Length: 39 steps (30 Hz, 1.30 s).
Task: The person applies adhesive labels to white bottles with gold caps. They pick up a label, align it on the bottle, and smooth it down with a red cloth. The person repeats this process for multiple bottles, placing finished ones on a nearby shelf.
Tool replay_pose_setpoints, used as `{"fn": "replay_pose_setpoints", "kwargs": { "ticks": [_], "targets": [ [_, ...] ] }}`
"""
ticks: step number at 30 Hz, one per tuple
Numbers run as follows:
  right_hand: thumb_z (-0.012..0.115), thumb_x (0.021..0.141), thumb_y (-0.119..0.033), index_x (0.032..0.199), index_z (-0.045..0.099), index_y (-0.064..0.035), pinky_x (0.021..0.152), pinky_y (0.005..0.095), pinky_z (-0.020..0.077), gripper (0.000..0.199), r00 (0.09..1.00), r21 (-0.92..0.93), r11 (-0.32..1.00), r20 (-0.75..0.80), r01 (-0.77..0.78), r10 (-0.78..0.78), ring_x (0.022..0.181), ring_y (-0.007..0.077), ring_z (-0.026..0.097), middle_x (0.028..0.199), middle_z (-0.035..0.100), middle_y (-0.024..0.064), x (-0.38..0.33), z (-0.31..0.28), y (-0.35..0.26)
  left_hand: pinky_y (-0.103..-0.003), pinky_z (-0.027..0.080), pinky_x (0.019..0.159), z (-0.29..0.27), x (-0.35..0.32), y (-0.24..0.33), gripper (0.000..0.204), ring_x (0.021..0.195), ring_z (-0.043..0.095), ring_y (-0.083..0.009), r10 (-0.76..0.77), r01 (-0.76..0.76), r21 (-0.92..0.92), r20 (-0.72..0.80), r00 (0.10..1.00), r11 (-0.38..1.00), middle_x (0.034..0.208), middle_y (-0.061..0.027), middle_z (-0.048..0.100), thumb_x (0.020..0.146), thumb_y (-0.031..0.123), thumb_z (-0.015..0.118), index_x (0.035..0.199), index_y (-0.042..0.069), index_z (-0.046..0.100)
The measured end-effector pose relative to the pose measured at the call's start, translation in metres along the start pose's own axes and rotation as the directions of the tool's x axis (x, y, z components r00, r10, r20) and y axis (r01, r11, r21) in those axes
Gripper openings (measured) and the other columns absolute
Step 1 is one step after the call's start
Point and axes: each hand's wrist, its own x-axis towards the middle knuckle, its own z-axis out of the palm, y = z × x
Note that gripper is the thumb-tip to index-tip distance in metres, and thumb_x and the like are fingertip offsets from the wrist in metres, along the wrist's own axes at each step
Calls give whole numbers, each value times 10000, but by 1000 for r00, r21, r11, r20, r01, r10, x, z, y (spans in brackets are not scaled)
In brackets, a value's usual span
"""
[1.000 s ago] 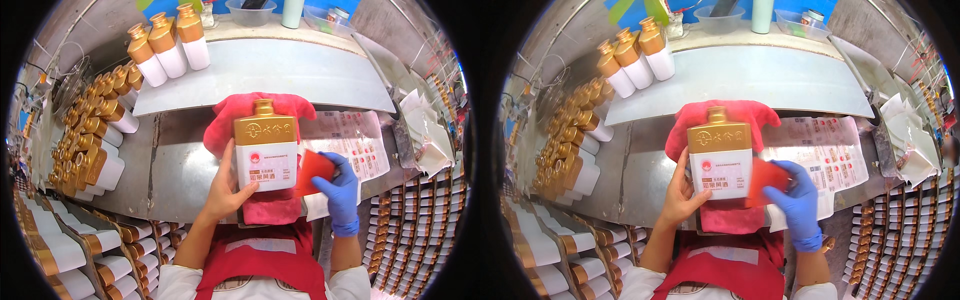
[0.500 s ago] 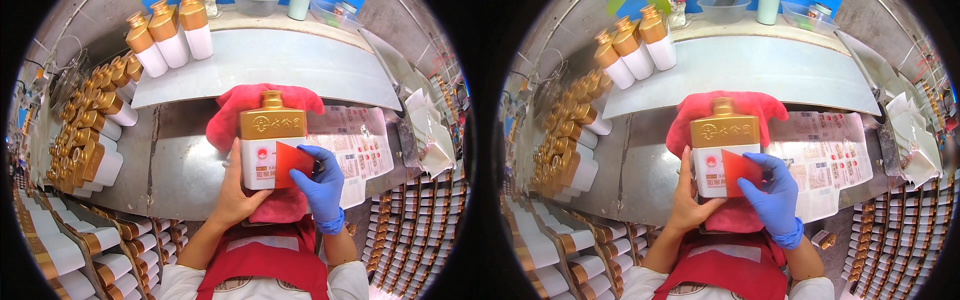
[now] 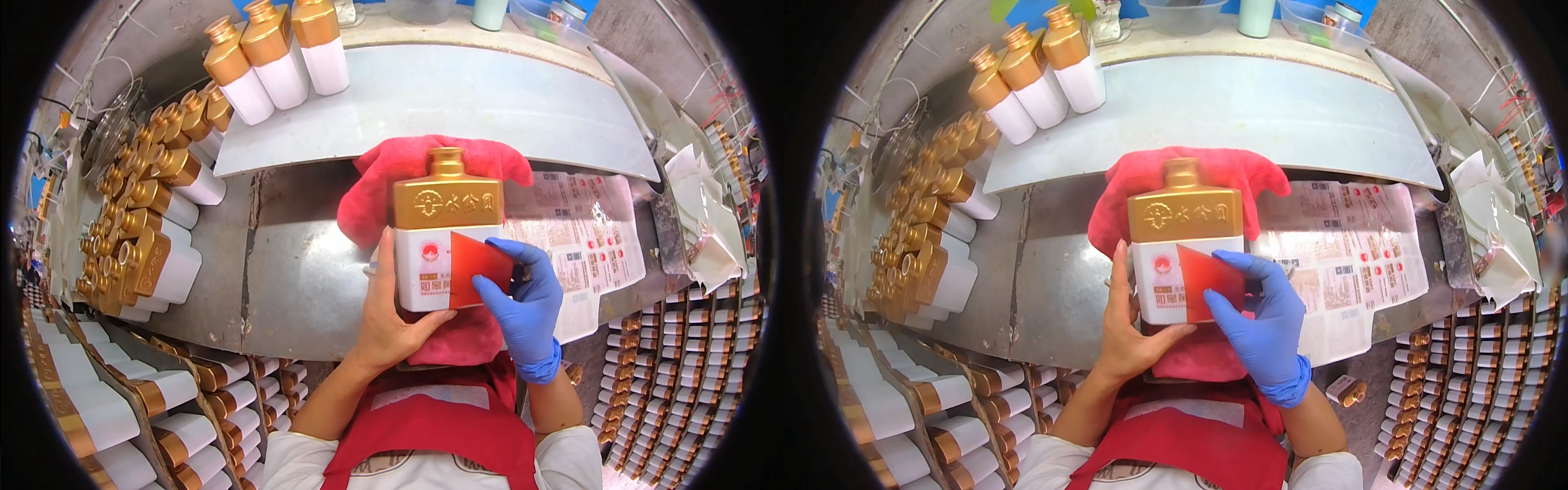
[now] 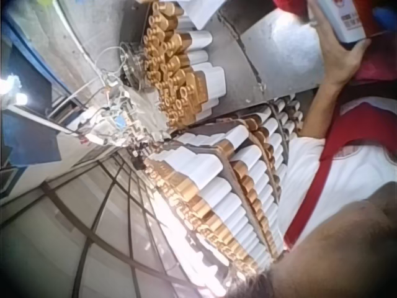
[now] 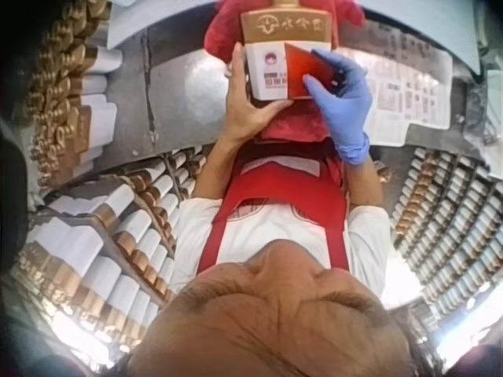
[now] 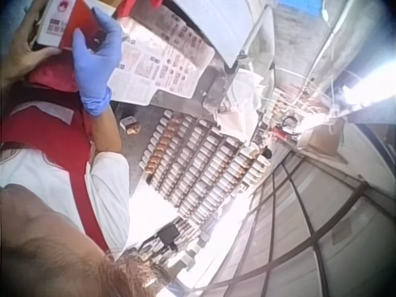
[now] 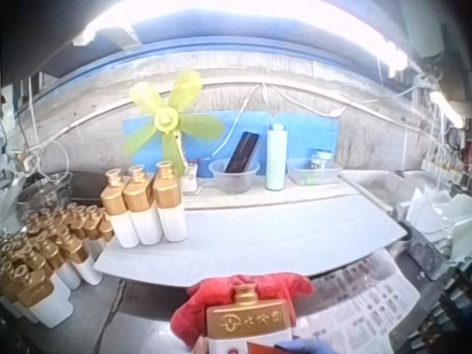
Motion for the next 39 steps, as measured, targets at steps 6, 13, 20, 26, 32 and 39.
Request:
{"fn": "replay_pose_setpoints", "kwargs": {
  "ticks": [6, 13, 20, 26, 32, 39],
  "targets": [
    [697, 803, 11, 1180, 582, 2, 833, 252, 500, 395, 1000, -64, 998, -21, 9, -11, 978, 113, 600, 1140, 625, 76, 1, 2, -1, -381, 496, 967, 1, 0, 0, 1165, 1263, 473, -281, 21, -21, -11, -8, 1000, 1000, 1438, -211, 339, 683, -1, 819, 1507, 15, -6],
    [694, 805, 3, 1179, 585, -1, 809, 254, 513, 390, 999, -68, 997, -35, -28, 26, 959, 123, 616, 1130, 631, 81, 1, 4, -5, -386, 493, 970, 1, 0, 0, 1168, 1264, 472, -285, 23, -23, 3, -9, 1000, 1000, 1440, -214, 335, 684, 8, 822, 1507, 16, -6],
    [688, 778, 71, 1184, 553, 5, 797, 224, 506, 433, 999, -118, 993, -30, -17, 14, 953, 93, 580, 1149, 607, 77, 0, 5, -3, -394, 489, 980, 0, -2, -3, 1176, 1272, 463, -288, 17, -17, -19, 5, 1000, 1000, 1451, -215, 317, 679, -10, 816, 1507, 22, -18],
    [695, 783, 43, 1177, 577, -8, 780, 223, 504, 415, 999, -130, 992, -36, -2, -3, 916, 93, 589, 1122, 618, 72, 0, 7, -4, -398, 485, 985, -1, -2, -3, 1189, 1279, 455, -288, 18, -18, -28, 10, 1000, 999, 1457, -212, 313, 672, -9, 823, 1507, 25, -22],
    [699, 789, 6, 1166, 607, -10, 820, 246, 482, 388, 998, -142, 989, -61, -30, 21, 918, 103, 581, 1086, 629, 68, -1, 7, -4, -397, 485, 985, -2, -1, -1, 1194, 1280, 453, -286, 8, -7, -48, 20, 1000, 999, 1457, -211, 314, 672, 5, 831, 1507, 25, -23],
    [701, 784, 19, 1182, 581, -2, 834, 253, 482, 416, 999, -44, 999, -47, 12, -14, 957, 124, 582, 1109, 615, 73, -1, 4, -9, -398, 432, 1033, -1, 1, 1, 1144, 1308, 419, -276, 2, 8, -289, 34, 999, 957, 1476, -197, 293, 693, -63, 769, 1511, 30, -24]
  ]
}}
